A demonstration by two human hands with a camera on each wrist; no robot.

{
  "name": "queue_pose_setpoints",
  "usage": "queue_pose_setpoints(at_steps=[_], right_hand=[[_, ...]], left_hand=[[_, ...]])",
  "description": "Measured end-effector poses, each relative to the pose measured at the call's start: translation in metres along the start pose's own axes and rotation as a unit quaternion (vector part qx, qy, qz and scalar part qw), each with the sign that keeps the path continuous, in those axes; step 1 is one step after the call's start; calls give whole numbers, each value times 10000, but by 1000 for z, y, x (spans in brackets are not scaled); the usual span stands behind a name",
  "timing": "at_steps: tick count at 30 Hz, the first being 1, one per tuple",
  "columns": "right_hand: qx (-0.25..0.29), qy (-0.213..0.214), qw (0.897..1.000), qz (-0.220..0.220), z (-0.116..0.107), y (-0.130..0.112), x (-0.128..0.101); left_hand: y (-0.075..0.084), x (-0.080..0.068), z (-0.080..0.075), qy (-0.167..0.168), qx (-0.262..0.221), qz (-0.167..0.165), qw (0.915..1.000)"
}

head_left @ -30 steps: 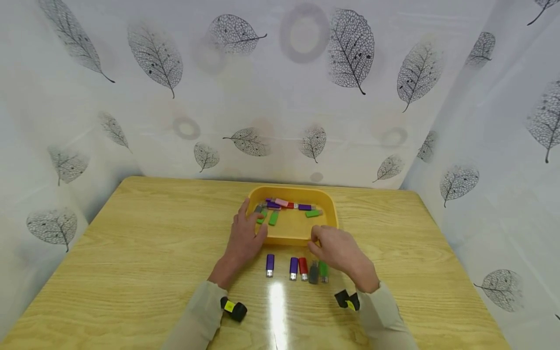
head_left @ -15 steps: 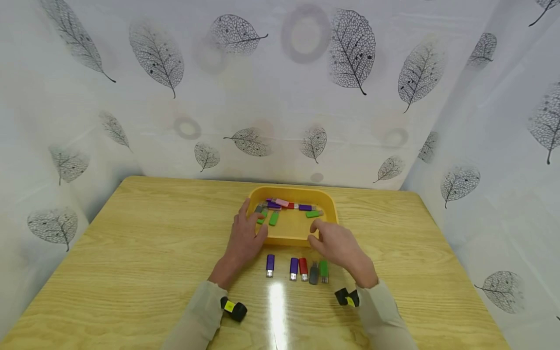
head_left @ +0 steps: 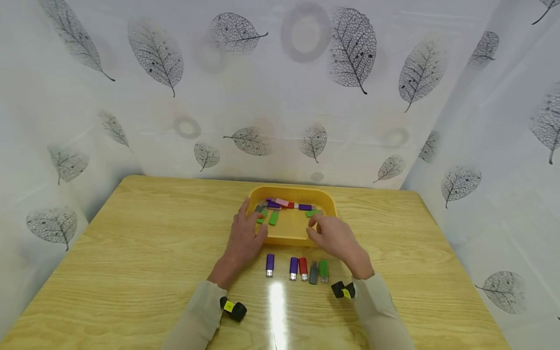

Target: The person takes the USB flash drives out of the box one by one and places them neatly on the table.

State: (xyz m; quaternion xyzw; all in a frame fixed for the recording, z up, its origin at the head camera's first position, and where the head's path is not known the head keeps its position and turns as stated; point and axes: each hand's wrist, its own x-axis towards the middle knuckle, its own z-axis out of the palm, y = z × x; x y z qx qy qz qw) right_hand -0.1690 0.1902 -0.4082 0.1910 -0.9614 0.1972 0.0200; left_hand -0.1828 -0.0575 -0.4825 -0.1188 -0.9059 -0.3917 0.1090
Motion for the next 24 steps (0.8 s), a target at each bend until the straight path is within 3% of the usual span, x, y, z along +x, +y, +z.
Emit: queue_pose_setpoints(at_steps=[7, 11, 20, 24], right_hand=[[539, 444, 9975, 92, 6, 12, 7], [648, 425, 9970, 78, 8, 18, 12], [1113, -260, 9933, 155, -1, 32, 36], [1229, -748, 9894, 197, 5, 33, 42]], left_hand=[[0, -1, 1, -4, -9, 79, 10000], [1, -1, 1, -5, -19, 103, 9999], [2, 6, 0, 35, 99, 45, 9999], [1, 2, 1, -31, 22, -88, 10000]])
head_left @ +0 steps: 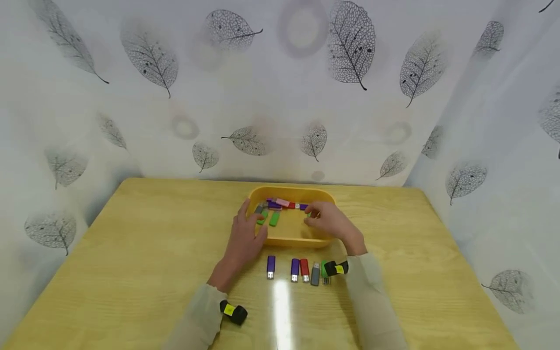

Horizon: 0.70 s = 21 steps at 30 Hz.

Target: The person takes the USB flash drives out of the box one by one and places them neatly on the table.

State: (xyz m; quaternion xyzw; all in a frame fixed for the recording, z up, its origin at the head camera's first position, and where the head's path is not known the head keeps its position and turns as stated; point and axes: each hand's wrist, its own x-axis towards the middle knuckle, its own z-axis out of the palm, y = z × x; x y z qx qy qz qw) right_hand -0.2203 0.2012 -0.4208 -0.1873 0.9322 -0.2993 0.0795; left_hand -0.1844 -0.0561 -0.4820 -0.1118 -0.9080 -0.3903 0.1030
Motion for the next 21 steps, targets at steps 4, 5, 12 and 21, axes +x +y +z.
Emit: queue_pose_setpoints(at_steps=[4, 5, 12, 21], right_hand=[[-309, -381, 9984, 283, 8, 1, 3], [-453, -396, 9977, 328, 9, 1, 4], [-1562, -498, 9851, 516, 15, -10, 8], [-1649, -553, 9828, 627, 19, -9, 8]], left_hand=[[0, -3, 2, -29, -28, -107, 9999], [0, -2, 3, -14, -16, -77, 10000], [0, 0, 0, 126, 6, 85, 9999], [1, -1, 0, 43, -18, 40, 10000]])
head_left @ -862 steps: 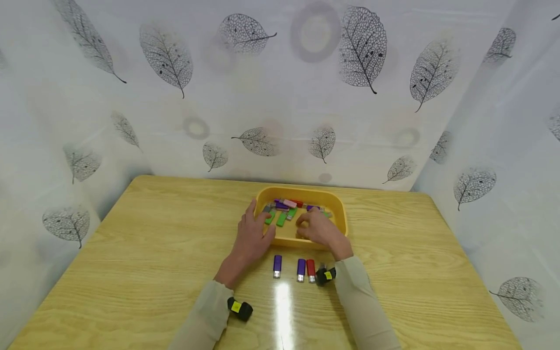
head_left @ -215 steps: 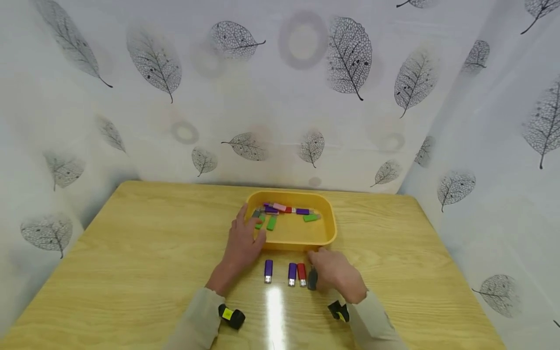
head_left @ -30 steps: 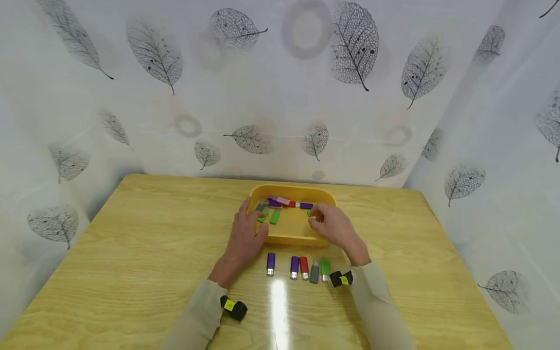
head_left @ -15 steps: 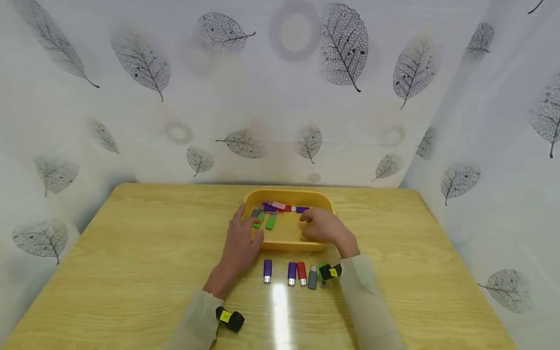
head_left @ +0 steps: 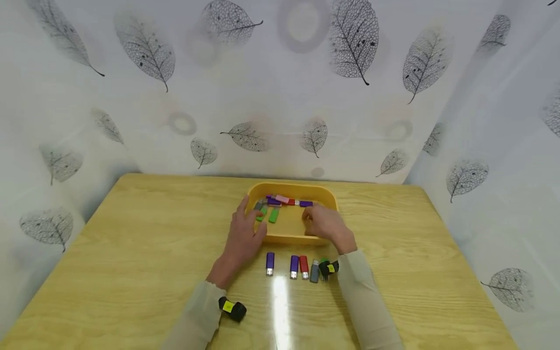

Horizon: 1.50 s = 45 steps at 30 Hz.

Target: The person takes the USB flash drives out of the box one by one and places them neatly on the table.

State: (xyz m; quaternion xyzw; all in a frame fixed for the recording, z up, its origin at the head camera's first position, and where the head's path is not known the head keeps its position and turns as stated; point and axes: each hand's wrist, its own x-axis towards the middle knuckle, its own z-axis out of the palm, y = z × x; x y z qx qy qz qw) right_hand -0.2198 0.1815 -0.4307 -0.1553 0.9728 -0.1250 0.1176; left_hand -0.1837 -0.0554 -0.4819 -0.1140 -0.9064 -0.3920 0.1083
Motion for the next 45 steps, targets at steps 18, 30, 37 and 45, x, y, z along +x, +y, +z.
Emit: queue_pose_setpoints(at_steps=[18, 30, 37, 45], right_hand=[[351, 340, 9987, 126, 4, 1, -1], [-91, 367, 9993, 16, 7, 0, -1], [28, 405, 9992, 23, 9, 3, -2], [67, 462, 9987, 218, 8, 1, -1]], left_hand=[[-1, -1, -3, 148, 3, 190, 9997], [0, -2, -3, 85, -99, 112, 9999], [-1, -2, -1, 72, -50, 103, 9999], [-2, -2, -2, 128, -8, 177, 9998]])
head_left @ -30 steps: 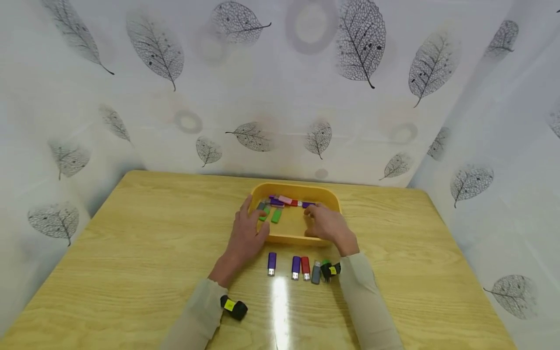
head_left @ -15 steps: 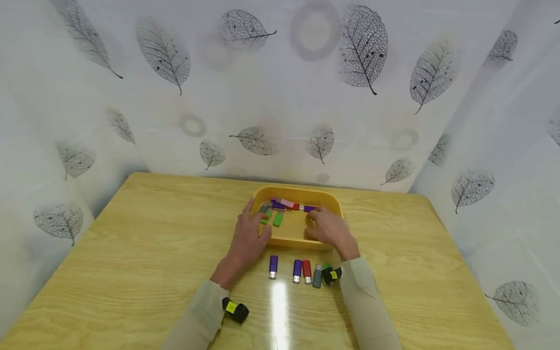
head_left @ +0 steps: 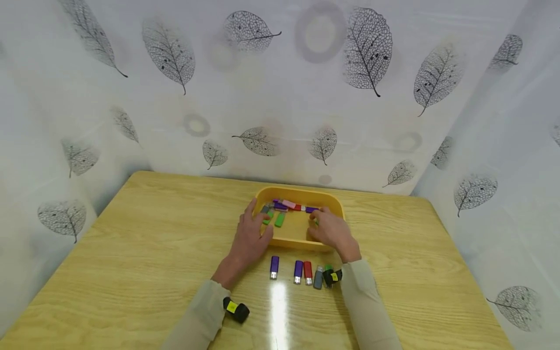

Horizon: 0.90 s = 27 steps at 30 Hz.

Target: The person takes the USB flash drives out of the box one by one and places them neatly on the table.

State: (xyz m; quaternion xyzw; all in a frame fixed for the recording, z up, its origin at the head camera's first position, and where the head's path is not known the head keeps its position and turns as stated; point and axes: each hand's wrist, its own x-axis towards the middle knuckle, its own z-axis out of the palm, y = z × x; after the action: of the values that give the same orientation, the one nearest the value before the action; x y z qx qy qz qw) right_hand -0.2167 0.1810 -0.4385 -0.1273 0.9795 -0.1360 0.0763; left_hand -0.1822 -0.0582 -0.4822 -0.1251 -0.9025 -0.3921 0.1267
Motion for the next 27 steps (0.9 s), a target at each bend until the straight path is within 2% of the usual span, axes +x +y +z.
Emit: queue_pose_setpoints(at_steps=[7, 16, 27], right_hand=[[-86, 42, 10000, 19, 0, 0, 0], [182, 75, 9998, -92, 1, 0, 0], [98, 29, 9993, 363, 0, -3, 0]], left_hand=[[2, 0, 0, 1, 62, 51, 10000], [0, 0, 1, -47, 75, -60, 9999], [-2, 0, 2, -108, 27, -131, 9999]])
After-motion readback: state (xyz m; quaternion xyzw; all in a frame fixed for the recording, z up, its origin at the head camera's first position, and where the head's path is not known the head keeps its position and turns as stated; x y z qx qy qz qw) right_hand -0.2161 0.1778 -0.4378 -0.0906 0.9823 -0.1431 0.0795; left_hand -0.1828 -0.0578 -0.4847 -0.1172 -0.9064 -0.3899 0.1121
